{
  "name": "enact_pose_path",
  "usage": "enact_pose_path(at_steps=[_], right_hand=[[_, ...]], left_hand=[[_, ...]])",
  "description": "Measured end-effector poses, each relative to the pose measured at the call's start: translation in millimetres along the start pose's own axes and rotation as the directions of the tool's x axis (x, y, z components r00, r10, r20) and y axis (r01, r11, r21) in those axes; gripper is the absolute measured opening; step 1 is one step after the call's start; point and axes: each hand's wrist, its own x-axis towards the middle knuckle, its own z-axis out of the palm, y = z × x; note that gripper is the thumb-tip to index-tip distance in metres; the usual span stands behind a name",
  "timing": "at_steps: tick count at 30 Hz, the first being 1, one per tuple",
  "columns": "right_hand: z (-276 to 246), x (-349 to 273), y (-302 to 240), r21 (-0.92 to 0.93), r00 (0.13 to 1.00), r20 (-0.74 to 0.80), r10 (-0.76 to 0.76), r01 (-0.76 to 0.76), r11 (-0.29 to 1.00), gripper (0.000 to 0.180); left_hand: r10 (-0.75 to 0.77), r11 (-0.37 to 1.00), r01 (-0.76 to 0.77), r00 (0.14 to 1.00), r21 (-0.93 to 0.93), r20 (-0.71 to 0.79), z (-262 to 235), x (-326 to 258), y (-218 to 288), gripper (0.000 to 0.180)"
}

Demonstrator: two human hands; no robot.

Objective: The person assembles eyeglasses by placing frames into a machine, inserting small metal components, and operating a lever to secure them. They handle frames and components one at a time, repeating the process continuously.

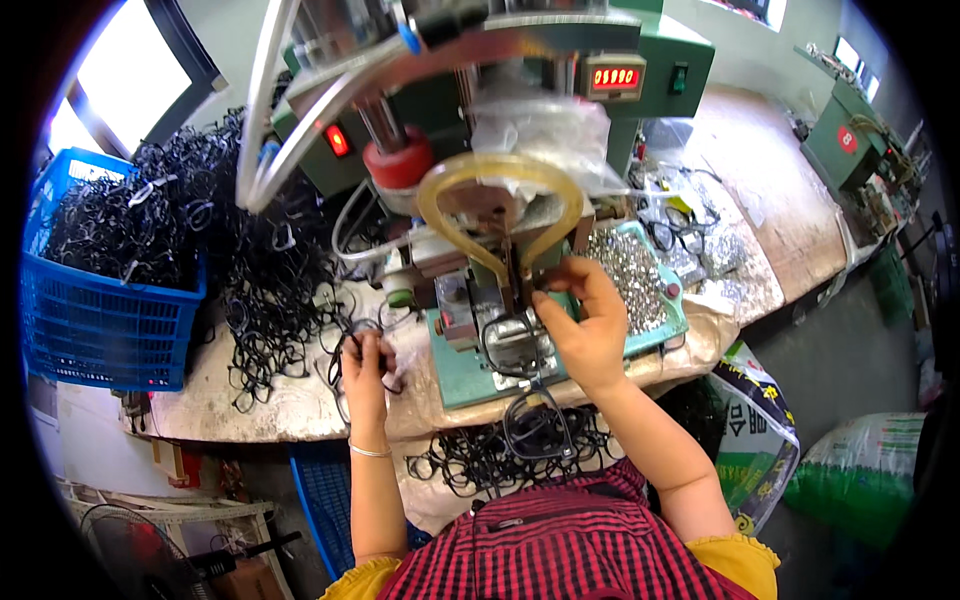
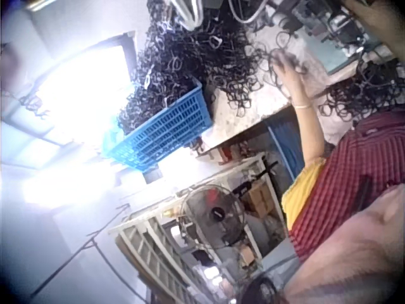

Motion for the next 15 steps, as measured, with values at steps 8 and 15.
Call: enact_pose_path(at_steps=[8, 15], right_hand=[[13, 5, -24, 0.252, 0.98, 0.131, 0.147, -0.177, 0.951, 0.047], [-6, -4, -59, -0.108, 0.983, 0.175, 0.049, -0.031, 0.994, 0.039]], left_hand=[[0.68, 0.733, -0.654, 0.705, -0.187, 0.199, 112, -56, 171, 0.023], [0.122, 0.982, -0.011, 0.797, -0.188, 0.591, 120, -92, 174, 0.033]])
